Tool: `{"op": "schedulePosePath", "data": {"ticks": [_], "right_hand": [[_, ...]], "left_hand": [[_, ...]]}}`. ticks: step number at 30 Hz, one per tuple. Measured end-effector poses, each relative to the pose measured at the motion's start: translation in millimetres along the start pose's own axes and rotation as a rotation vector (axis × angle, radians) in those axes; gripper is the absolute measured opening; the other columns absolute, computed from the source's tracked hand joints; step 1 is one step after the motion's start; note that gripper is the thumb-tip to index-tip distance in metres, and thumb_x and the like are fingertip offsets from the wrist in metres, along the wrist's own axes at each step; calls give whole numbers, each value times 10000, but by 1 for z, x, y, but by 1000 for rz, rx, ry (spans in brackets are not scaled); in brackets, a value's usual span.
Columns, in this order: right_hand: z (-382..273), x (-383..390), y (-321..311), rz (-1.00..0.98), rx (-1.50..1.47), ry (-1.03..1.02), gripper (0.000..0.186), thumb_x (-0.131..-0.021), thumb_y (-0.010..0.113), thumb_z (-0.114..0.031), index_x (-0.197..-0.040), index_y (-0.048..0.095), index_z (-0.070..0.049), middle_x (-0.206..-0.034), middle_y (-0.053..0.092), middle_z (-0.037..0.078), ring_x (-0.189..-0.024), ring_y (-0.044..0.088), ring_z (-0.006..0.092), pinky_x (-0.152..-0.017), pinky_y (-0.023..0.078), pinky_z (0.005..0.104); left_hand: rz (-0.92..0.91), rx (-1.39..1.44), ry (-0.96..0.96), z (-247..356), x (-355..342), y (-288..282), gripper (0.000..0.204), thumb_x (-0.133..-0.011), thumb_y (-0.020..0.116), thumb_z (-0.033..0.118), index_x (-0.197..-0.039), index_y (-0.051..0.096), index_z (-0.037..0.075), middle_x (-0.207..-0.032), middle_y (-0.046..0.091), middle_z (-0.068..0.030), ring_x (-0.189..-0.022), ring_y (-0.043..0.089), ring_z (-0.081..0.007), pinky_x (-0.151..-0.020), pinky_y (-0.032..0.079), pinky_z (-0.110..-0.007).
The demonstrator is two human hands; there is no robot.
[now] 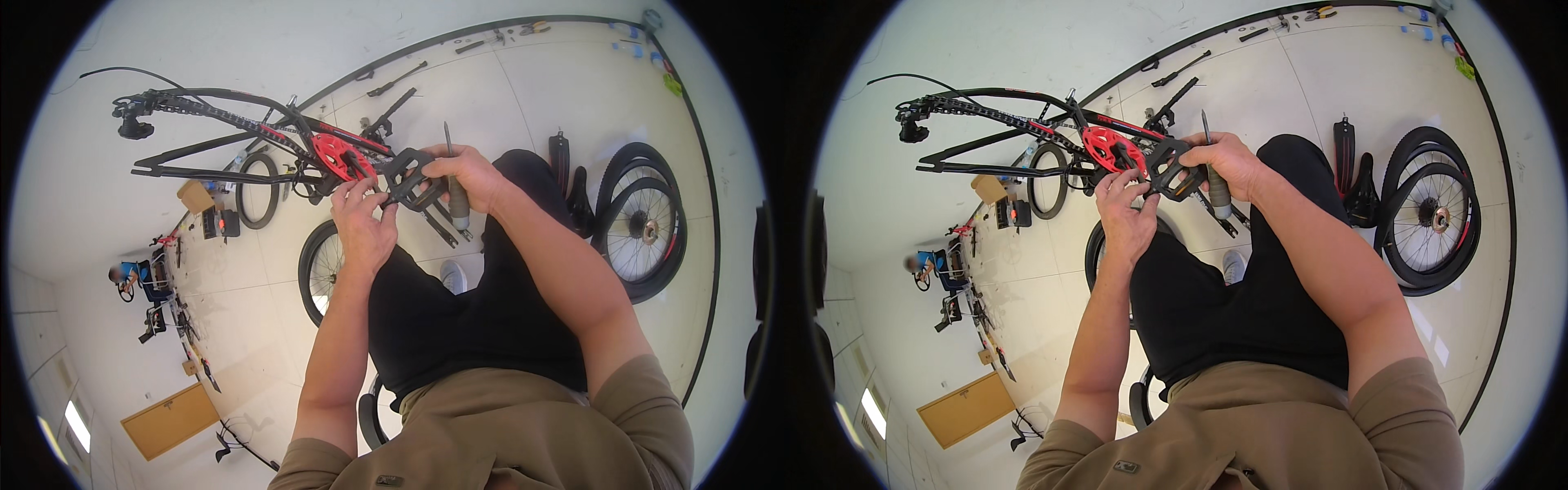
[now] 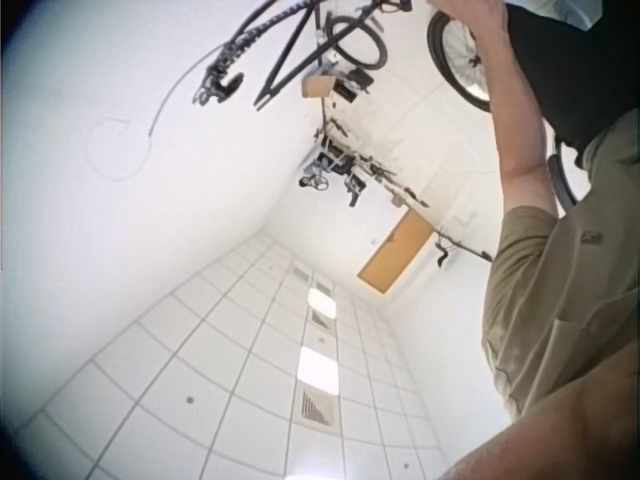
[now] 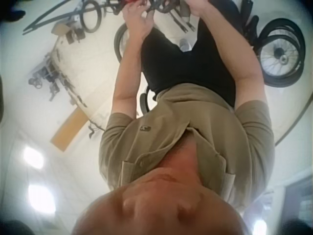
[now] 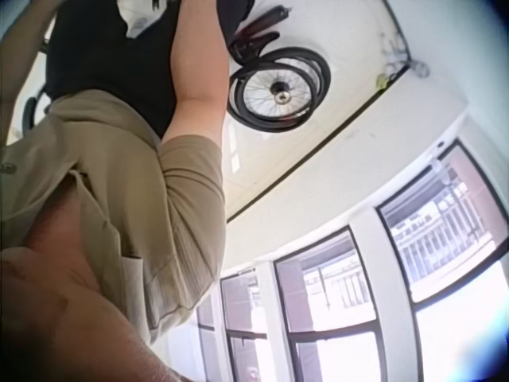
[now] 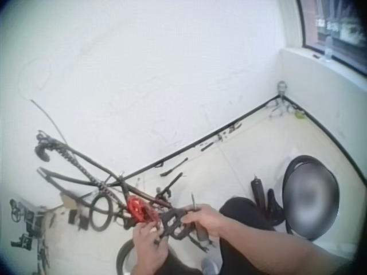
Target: The person uses a pedal removal tool to loosen and remove a bicycle pedal from the crank arm. They then use a screwdriver to adjust the pedal's internal mechanism before reattaching it to the crank arm.
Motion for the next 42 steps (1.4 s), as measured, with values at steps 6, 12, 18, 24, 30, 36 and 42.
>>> {"op": "schedulePosePath", "data": {"ticks": [6, 12, 18, 24, 30, 36, 42], "right_hand": [[2, 0, 0, 8, 10, 31, 359, -861, 693, -82, -1196, 616, 23, -997, 724, 110, -789, 698, 140, -509, 471, 250], [2, -1, 0, 13, -4, 5, 373, -838, 722, -108, -1171, 620, 26, -904, 714, 113, -754, 695, 148, -516, 468, 260], [4, -3, 1, -23, 11, 39, 347, -875, 668, -72, -1201, 600, 24, -1054, 726, 120, -812, 697, 142, -511, 476, 245], [3, -2, 2, -25, 32, 34, 342, -869, 670, -73, -1191, 595, 17, -1063, 730, 119, -817, 698, 142, -516, 473, 251], [2, -1, 1, 16, 21, 11, 376, -844, 706, -91, -1191, 622, 26, -935, 709, 125, -779, 707, 154, -505, 477, 263], [4, -4, 0, -7, 0, 24, 366, -863, 672, -68, -1210, 601, 27, -1029, 723, 128, -794, 690, 148, -517, 480, 253], [4, -5, 0, -22, -21, 24, 363, -880, 649, -56, -1229, 591, 23, -1079, 727, 131, -796, 680, 148, -519, 485, 247]], "left_hand": [[57, 54, -105, -5, 4, 9, 196, -700, 799, -1, -821, 655, 53, -1185, 703, -93, -1193, 503, -334, -1040, 407, -454], [46, 53, -67, -1, 5, 6, 226, -725, 795, 26, -931, 704, 38, -1257, 671, -134, -1232, 488, -354, -1048, 389, -479], [-48, -103, 36, 1, 2, 3, 267, -723, 809, 86, -977, 750, 29, -1287, 646, -119, -1267, 470, -362, -1059, 338, -527], [-51, -25, -95, -10, 0, 8, 195, -691, 841, 87, -863, 758, 46, -1178, 703, -66, -1232, 504, -330, -1033, 355, -497], [-65, 37, -173, -16, -5, 14, 204, -664, 863, 90, -794, 710, 57, -1101, 731, -37, -1166, 536, -309, -1013, 368, -490], [-192, 59, -320, -18, -15, 15, 247, -688, 859, 112, -813, 658, 39, -977, 655, -142, -1053, 565, -336, -911, 466, -440], [-298, 176, -227, -19, -16, 12, 214, -745, 813, 97, -900, 681, 30, -1050, 652, -183, -1084, 564, -352, -905, 485, -425]]}}
Point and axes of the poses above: each hand's wrist, its own x-axis away from the middle knuckle, its own y-axis out of the palm, z = x × y, the point moved 7 cm from there along -x, towards the middle knuckle
